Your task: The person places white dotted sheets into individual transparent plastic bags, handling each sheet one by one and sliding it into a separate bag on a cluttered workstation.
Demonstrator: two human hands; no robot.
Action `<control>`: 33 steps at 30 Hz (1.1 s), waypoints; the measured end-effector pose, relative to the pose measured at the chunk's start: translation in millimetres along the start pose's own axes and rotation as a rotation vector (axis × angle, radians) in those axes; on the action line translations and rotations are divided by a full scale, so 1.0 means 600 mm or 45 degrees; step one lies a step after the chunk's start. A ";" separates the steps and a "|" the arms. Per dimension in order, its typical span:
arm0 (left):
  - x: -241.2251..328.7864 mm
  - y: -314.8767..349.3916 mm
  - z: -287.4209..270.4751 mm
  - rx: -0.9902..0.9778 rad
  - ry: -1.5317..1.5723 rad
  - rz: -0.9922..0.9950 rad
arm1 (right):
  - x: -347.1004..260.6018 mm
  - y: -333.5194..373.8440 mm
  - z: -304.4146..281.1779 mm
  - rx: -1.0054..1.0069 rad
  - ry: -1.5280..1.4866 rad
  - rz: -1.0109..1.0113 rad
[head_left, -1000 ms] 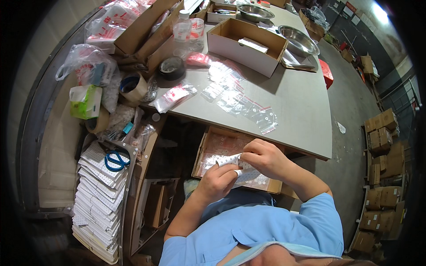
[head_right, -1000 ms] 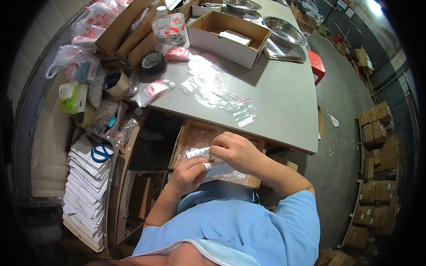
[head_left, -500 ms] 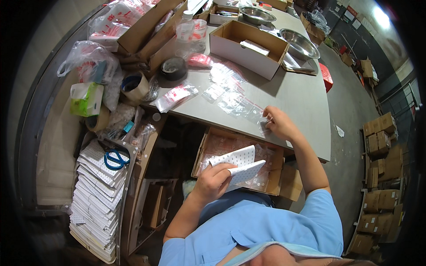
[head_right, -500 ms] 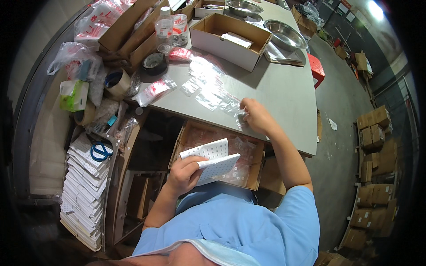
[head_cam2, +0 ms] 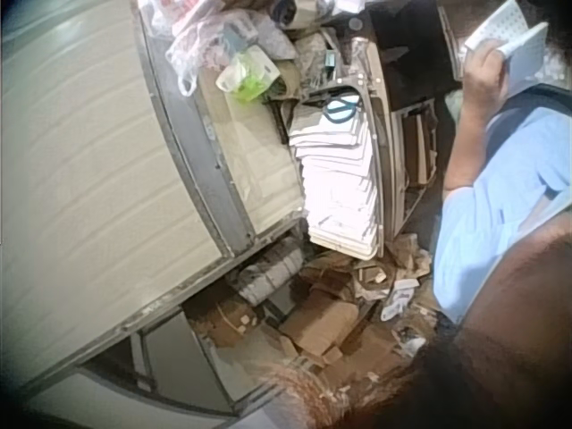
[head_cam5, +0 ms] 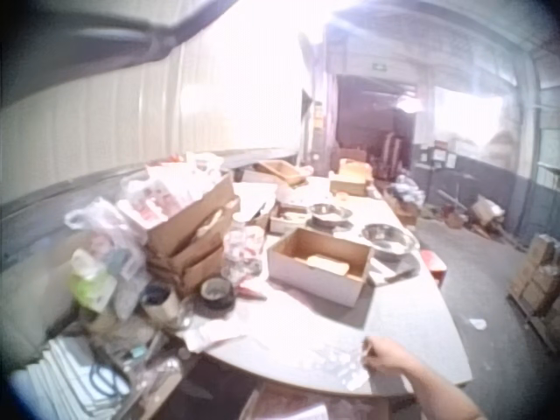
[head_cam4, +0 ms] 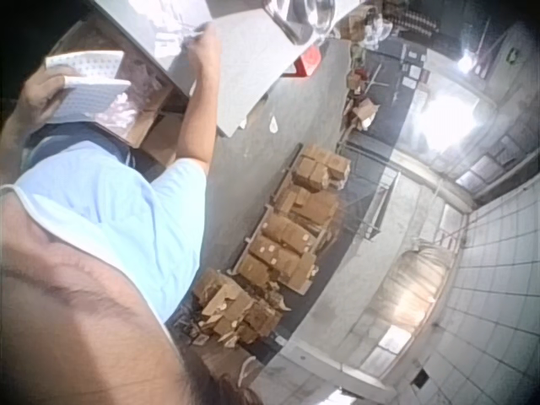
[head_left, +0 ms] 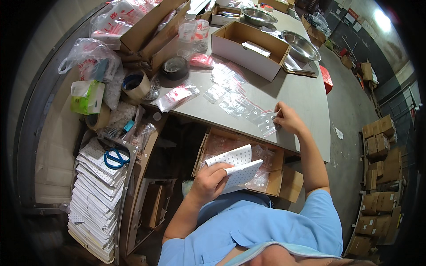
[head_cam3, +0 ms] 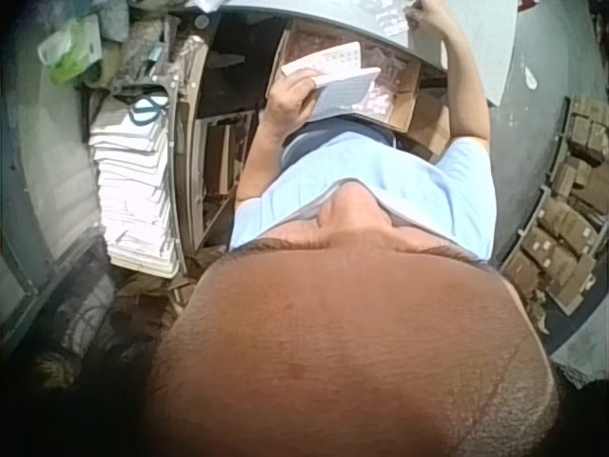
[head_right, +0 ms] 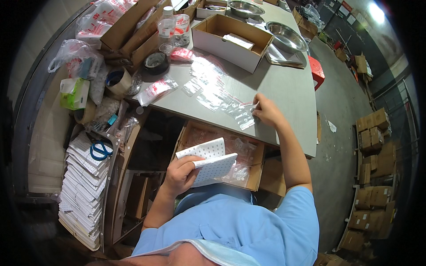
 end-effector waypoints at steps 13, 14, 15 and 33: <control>0.007 -0.001 -0.005 -0.010 -0.019 -0.009 | -0.057 -0.074 0.045 -0.010 0.249 -0.260; 0.007 -0.002 -0.006 -0.009 -0.028 -0.004 | -0.049 -0.079 0.049 -0.011 0.222 -0.238; 0.007 0.000 -0.008 -0.006 -0.037 -0.004 | -0.046 -0.083 0.052 -0.018 0.195 -0.217; -0.069 0.005 -0.071 0.312 0.085 -0.302 | -0.178 0.111 0.112 -0.022 -0.386 -0.442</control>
Point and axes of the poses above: each hand's wrist, its own y-axis away from the middle knuckle, its own z-axis out of the palm, x = y × z, the point moved 10 cm from there along -y, towards the middle knuckle, and after that the axes turned 5 degrees about -z, right-handed, at the moved point
